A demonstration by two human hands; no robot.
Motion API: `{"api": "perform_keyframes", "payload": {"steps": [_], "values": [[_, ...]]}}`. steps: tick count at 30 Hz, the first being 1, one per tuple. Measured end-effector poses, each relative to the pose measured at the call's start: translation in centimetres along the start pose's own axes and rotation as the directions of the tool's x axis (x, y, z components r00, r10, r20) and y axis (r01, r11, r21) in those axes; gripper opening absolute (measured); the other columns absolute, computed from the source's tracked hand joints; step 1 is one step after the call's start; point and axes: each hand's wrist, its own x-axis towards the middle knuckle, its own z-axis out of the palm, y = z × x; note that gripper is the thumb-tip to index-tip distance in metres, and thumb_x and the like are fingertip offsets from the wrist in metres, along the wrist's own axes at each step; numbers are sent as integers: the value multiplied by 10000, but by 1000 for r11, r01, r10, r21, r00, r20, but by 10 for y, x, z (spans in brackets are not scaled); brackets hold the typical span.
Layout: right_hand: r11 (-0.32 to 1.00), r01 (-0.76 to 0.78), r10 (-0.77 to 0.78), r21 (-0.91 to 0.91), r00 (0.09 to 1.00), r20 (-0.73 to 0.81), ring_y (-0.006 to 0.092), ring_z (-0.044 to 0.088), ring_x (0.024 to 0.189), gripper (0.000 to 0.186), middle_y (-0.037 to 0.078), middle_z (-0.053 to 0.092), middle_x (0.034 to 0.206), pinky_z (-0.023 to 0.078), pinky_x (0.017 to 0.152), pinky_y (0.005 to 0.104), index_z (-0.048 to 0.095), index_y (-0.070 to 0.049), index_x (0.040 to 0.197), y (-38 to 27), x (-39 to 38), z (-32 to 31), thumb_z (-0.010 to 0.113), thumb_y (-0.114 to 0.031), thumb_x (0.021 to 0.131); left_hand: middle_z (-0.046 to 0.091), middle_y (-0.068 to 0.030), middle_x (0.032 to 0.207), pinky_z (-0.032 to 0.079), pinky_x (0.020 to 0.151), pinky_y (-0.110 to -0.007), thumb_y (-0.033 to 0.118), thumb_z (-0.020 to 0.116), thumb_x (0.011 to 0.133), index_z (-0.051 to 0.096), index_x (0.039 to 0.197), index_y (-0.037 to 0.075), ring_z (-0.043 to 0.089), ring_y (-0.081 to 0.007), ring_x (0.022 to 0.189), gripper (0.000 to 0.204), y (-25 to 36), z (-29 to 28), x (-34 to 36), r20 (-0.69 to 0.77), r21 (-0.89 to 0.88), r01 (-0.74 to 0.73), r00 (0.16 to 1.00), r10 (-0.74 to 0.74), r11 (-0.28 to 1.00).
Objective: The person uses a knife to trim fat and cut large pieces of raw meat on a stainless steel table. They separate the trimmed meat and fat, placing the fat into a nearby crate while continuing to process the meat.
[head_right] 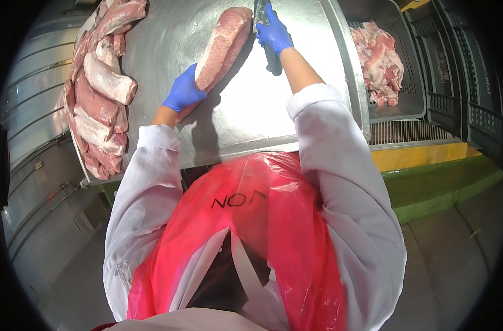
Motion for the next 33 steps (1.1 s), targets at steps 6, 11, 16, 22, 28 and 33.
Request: {"api": "perform_keyframes", "payload": {"steps": [6, 11, 16, 22, 28, 33], "values": [[986, -62, 30, 154, 980, 199, 123, 604, 665, 758, 73, 638, 890, 519, 551, 278, 240, -201, 1603, 26, -46, -13, 584, -106, 934, 639, -236, 1185, 498, 952, -444, 160, 765, 634, 527, 1327, 63, 610, -429, 1102, 740, -5, 9, -9, -38, 50, -75, 996, 77, 996], [966, -71, 8, 250, 969, 246, 92, 544, 588, 736, 45, 601, 823, 472, 507, 247, 255, -133, 1594, 15, -46, 0, 582, -85, 936, 627, -228, 1225, 486, 979, -435, 128, 758, 636, 509, 1360, 64, 595, -423, 1147, 769, -6, 11, -9, -4, 54, -113, 994, 113, 992], [953, -36, -35, 302, 973, 228, 82, 505, 544, 717, 31, 596, 795, 449, 483, 216, 276, -121, 1587, 20, -77, 2, 578, -86, 937, 609, -248, 1214, 497, 953, -458, 142, 753, 645, 504, 1327, 26, 589, -437, 1112, 736, -7, 12, -8, 7, 154, -129, 992, 130, 980], [952, -129, 60, 279, 968, 244, 86, 561, 624, 737, 24, 617, 842, 481, 535, 239, 269, -112, 1588, -12, -60, -1, 600, -76, 931, 585, -237, 1203, 508, 925, -473, 137, 753, 649, 463, 1330, -5, 586, -430, 1064, 753, -7, 18, -12, 42, 257, -204, 979, 200, 945], [960, -35, -17, 279, 983, 183, 91, 536, 540, 731, 50, 595, 795, 465, 475, 240, 236, -150, 1600, 1, -143, 10, 537, -32, 945, 591, -230, 1145, 510, 865, -500, 113, 737, 660, 457, 1315, -3, 593, -420, 1008, 722, -7, 27, -18, -46, 333, -227, 966, 256, 915], [988, 31, -54, 151, 987, 151, 88, 510, 515, 740, 47, 588, 756, 457, 477, 238, 180, -156, 1611, 8, -98, 17, 547, -92, 972, 591, -227, 1141, 512, 848, -505, 105, 723, 673, 448, 1318, -5, 600, -416, 1000, 710, 1, 22, -7, 20, 347, -217, 974, 224, 912]]}}
